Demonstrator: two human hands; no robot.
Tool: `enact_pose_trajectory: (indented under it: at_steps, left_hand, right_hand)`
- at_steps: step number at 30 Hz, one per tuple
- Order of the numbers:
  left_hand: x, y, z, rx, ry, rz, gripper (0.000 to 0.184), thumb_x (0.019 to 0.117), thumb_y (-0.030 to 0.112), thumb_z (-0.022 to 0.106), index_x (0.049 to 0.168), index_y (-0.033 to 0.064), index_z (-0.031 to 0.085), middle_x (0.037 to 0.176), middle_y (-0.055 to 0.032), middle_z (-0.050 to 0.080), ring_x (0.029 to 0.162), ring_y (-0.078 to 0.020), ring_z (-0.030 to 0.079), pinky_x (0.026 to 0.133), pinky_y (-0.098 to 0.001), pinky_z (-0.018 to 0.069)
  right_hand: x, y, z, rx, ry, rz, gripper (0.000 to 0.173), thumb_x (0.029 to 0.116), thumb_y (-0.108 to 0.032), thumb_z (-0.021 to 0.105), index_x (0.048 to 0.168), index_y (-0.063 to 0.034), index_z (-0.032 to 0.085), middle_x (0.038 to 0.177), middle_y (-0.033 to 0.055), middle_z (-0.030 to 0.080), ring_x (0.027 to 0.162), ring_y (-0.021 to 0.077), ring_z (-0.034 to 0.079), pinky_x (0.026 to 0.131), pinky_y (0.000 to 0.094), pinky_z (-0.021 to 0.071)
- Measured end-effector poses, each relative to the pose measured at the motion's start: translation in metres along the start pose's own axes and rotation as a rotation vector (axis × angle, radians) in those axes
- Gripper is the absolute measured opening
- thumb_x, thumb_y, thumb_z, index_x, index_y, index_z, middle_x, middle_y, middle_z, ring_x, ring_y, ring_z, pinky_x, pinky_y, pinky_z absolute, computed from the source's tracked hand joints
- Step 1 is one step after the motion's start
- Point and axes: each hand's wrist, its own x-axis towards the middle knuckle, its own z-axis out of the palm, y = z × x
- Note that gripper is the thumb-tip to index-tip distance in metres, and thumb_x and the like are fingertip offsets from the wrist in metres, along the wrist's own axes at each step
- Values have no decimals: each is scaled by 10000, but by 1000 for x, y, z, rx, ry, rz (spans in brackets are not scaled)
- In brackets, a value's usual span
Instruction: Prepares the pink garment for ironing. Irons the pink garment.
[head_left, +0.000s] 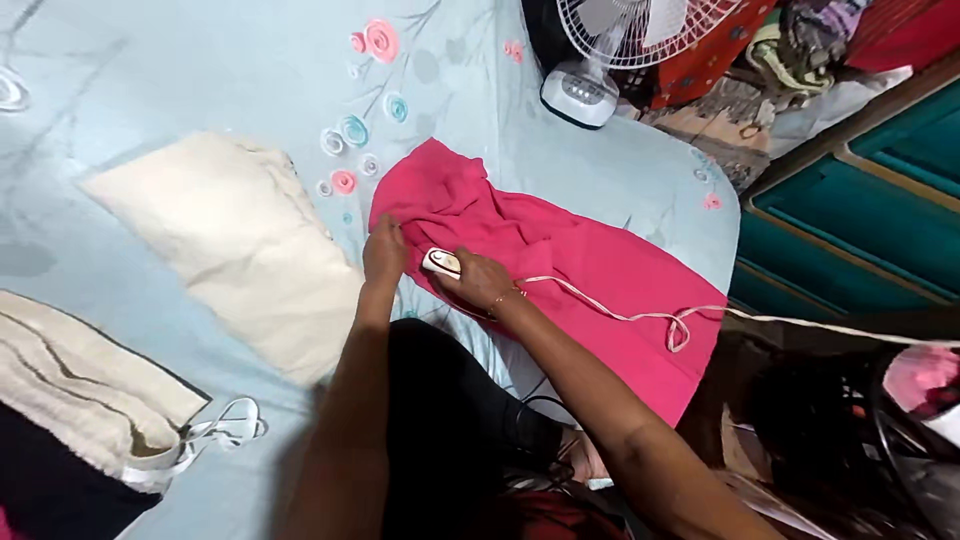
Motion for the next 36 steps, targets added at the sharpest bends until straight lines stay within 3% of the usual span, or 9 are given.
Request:
enact_pose_trajectory:
  at_steps: [4,8,13,18,26,31,36]
  left_hand:
    - [-9,-4,4,-156,57,-20,336,1086,107,454,1360,-67,542,1146,-306,678,1089,-464,670,969,-622,508]
    - [-21,-10,6,-244,30,-102,423,1042,181,599,1392,-49,540,1288,-299,646,1209,-450,633,1048,-620,471]
    - [-21,-10,7,-178,69,-77,310,1060,116,530,1269,-85,637,1225,-325,667,1204,-486,628,1051,-645,448]
    - [-16,-10,12,-179,145,-56,313,1077,116,492,1286,-71,631,1222,-315,674,1196,-483,637,1038,-650,454]
    - [-15,-17,16,-150,85,-48,341,1093,127,465,1311,-94,606,1235,-334,660,1205,-495,626,1057,-647,449]
    - [-19,-20,16,-161,119,-22,335,1077,101,492,1338,-92,577,1259,-330,647,1209,-482,625,1052,-632,460]
    - [-22,-12,15,-91,270,104,357,1028,48,505,1344,-107,565,1317,-341,593,1251,-477,582,1082,-588,449]
  right_hand:
    - [-9,5,-4,-3,-16,-12,546,1026,-520,563,1293,-44,568,1054,205,709,1026,392,701,850,592,544]
    - [-47,35,-13,-13,-49,78,588,1038,-526,519,1339,-22,565,1153,227,695,1119,397,675,941,591,512]
    - [-74,51,-17,-60,-55,112,611,1049,-519,493,1318,25,559,1155,240,688,1120,392,675,948,565,508]
    - [-50,28,-10,-69,-76,80,599,1050,-528,496,1297,12,573,1143,229,693,1126,383,674,951,555,509]
    - [-9,0,0,-15,-65,-25,575,1032,-524,549,1316,-24,567,1108,218,703,1075,394,688,896,593,531]
    - [-66,47,-19,-66,-115,48,611,1042,-526,508,1392,-26,543,1233,237,674,1180,403,650,976,602,492]
    - [-151,128,-28,-31,88,331,609,1037,-479,529,1356,39,544,1137,272,689,1089,441,680,925,611,516]
